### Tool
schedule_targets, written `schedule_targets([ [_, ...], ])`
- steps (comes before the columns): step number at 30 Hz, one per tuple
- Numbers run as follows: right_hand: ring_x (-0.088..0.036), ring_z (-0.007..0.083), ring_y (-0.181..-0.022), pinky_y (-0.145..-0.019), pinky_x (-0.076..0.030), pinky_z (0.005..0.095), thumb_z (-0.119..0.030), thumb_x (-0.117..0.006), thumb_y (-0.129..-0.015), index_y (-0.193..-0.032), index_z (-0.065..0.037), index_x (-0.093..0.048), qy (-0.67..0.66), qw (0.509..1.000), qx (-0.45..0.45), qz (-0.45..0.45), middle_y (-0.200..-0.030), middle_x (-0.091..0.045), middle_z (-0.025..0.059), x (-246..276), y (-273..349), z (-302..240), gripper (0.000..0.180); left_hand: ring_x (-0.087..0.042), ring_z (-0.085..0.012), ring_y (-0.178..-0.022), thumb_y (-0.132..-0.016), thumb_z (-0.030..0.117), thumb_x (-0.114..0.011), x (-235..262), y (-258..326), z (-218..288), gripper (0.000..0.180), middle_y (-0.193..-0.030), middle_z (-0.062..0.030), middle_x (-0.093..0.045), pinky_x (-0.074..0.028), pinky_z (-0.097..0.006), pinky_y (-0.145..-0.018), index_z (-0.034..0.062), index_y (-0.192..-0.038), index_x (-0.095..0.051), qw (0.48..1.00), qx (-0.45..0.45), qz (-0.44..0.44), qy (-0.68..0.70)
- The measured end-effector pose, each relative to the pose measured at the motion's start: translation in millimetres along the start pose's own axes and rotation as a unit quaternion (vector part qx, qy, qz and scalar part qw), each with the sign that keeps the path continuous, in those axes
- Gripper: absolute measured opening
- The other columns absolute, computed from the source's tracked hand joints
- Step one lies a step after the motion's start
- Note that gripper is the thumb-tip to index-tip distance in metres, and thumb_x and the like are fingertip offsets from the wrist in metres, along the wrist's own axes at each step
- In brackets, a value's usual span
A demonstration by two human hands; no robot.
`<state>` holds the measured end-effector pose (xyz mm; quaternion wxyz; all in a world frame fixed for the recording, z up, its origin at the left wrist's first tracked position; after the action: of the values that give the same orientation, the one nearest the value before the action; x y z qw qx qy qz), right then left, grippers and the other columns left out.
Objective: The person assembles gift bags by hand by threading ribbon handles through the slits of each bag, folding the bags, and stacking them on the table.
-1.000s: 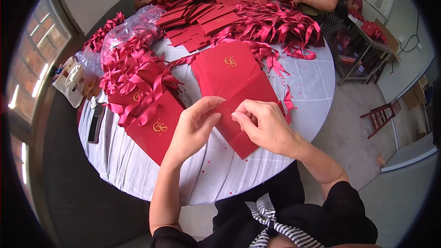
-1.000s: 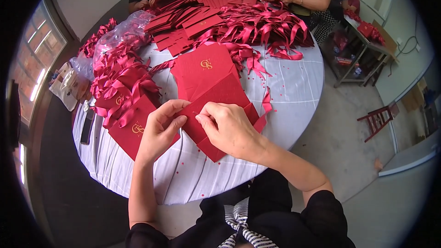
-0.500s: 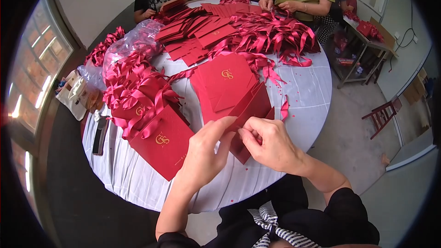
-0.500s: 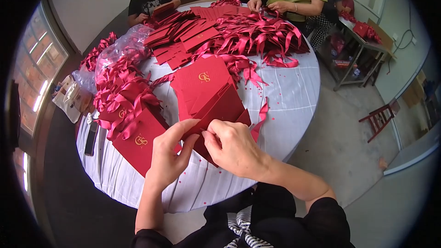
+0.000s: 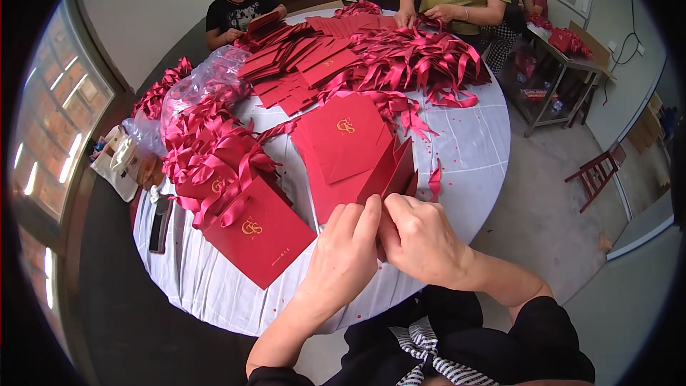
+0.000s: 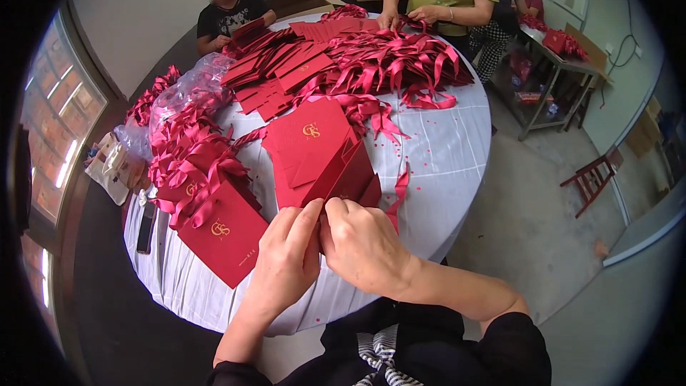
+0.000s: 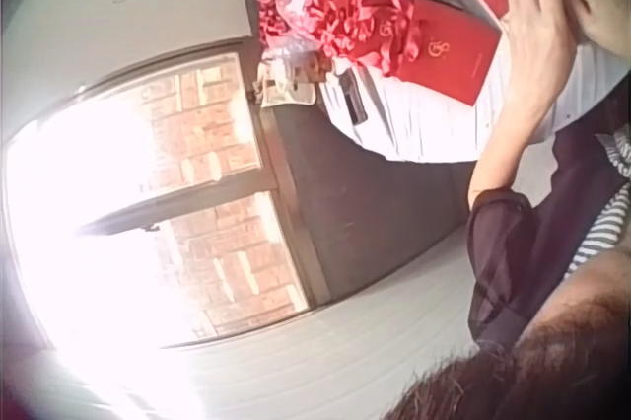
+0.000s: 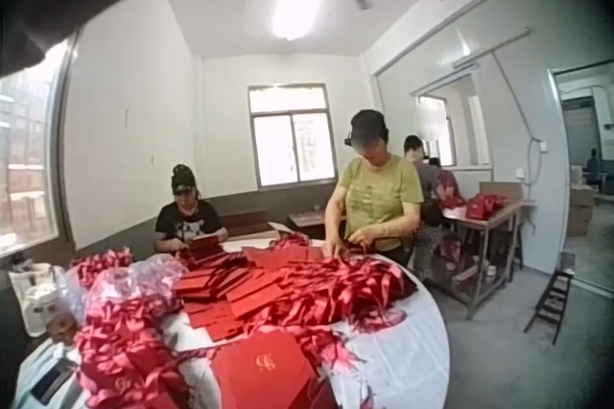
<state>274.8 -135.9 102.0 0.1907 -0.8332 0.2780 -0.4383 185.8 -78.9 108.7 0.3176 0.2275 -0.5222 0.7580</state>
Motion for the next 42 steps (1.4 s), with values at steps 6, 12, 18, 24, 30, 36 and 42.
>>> schedule_targets([
  [6, -0.062, 0.0383, -0.062, -0.054, -0.048, 0.0423, -0.003, -0.056, -0.083, -0.079, 0.006, -0.057, -0.131, 0.986, -0.076, -0.069, -0.068, -0.060, 0.0236, 1, -3, 21, 0.010, -0.055, -0.0314, -0.071, -0.069, -0.014, -0.058, -3, -1, 5, 0.044, -0.081, -0.0168, -0.053, -0.047, -0.038, -0.063, -0.0046, -0.112, -0.055, 1.000, 0.003, 0.002, 0.004],
  [12, -0.064, 0.0343, -0.062, -0.053, -0.048, 0.0388, -0.004, -0.058, -0.087, -0.086, 0.004, -0.056, -0.154, 0.983, -0.058, -0.086, -0.070, -0.062, 0.0204, 9, 4, 22, 0.008, -0.056, -0.0292, -0.070, -0.073, -0.015, -0.057, -2, -4, 2, 0.038, -0.081, -0.0149, -0.058, -0.047, -0.037, -0.063, -0.0032, -0.109, -0.058, 0.998, 0.013, -0.013, 0.052],
  [18, -0.065, 0.0251, -0.064, -0.058, -0.050, 0.0336, 0.000, -0.065, -0.083, -0.114, 0.001, -0.043, -0.195, 0.980, -0.046, -0.010, -0.073, -0.063, 0.0137, 16, 16, 21, 0.038, -0.062, -0.0266, -0.077, -0.078, -0.013, -0.058, 2, -7, -12, 0.032, -0.088, -0.0134, -0.063, -0.050, -0.033, -0.067, -0.0008, -0.107, -0.060, 0.993, 0.050, -0.044, 0.102],
  [24, -0.066, 0.0268, -0.067, -0.059, -0.051, 0.0340, 0.003, -0.065, -0.081, -0.109, 0.000, -0.048, -0.154, 0.988, 0.009, 0.014, -0.075, -0.063, 0.0138, 17, 12, 21, 0.033, -0.065, -0.0266, -0.085, -0.077, -0.015, -0.058, -5, -5, -11, 0.032, -0.093, -0.0143, -0.062, -0.052, -0.033, -0.073, -0.0025, -0.106, -0.053, 0.989, 0.055, -0.042, 0.134],
  [30, -0.063, 0.0267, -0.076, -0.066, -0.049, 0.0371, -0.008, -0.069, -0.078, -0.099, -0.003, -0.058, 0.020, 0.998, 0.023, -0.053, -0.080, -0.060, 0.0124, 32, 0, 10, 0.024, -0.063, -0.0277, -0.081, -0.076, -0.014, -0.060, -3, -4, -6, 0.031, -0.089, -0.0151, -0.061, -0.051, -0.033, -0.069, -0.0030, -0.104, -0.051, 0.995, 0.028, -0.029, 0.091],
  [36, -0.051, 0.0289, -0.088, -0.082, -0.042, 0.0383, -0.019, -0.061, -0.084, -0.085, -0.004, -0.067, -0.005, 0.979, 0.097, -0.182, -0.088, -0.051, 0.0126, 40, -23, 15, 0.016, -0.056, -0.0263, -0.091, -0.073, -0.009, -0.065, 2, -5, 9, 0.034, -0.088, -0.0103, -0.063, -0.040, -0.037, -0.080, 0.0005, -0.103, -0.052, 1.000, -0.006, 0.003, -0.003],
  [42, -0.063, 0.0333, -0.068, -0.063, -0.048, 0.0438, -0.012, -0.058, -0.079, -0.076, 0.002, -0.067, 0.025, 0.932, 0.068, -0.354, -0.066, -0.062, 0.0191, 31, -50, 10, 0.017, -0.052, -0.0241, -0.094, -0.072, -0.003, -0.068, 1, -6, 17, 0.036, -0.089, -0.0057, -0.065, -0.032, -0.037, -0.087, 0.0035, -0.103, -0.052, 0.997, -0.041, -0.014, -0.071],
])
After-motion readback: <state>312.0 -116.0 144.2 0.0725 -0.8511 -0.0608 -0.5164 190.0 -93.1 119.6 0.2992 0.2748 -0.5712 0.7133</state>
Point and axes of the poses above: each hand's wrist, its own y-axis away from the middle knuckle, its own x-axis out of the back of the hand, z = x × y, the point moved 6 cm from there along -y, towards the middle knuckle
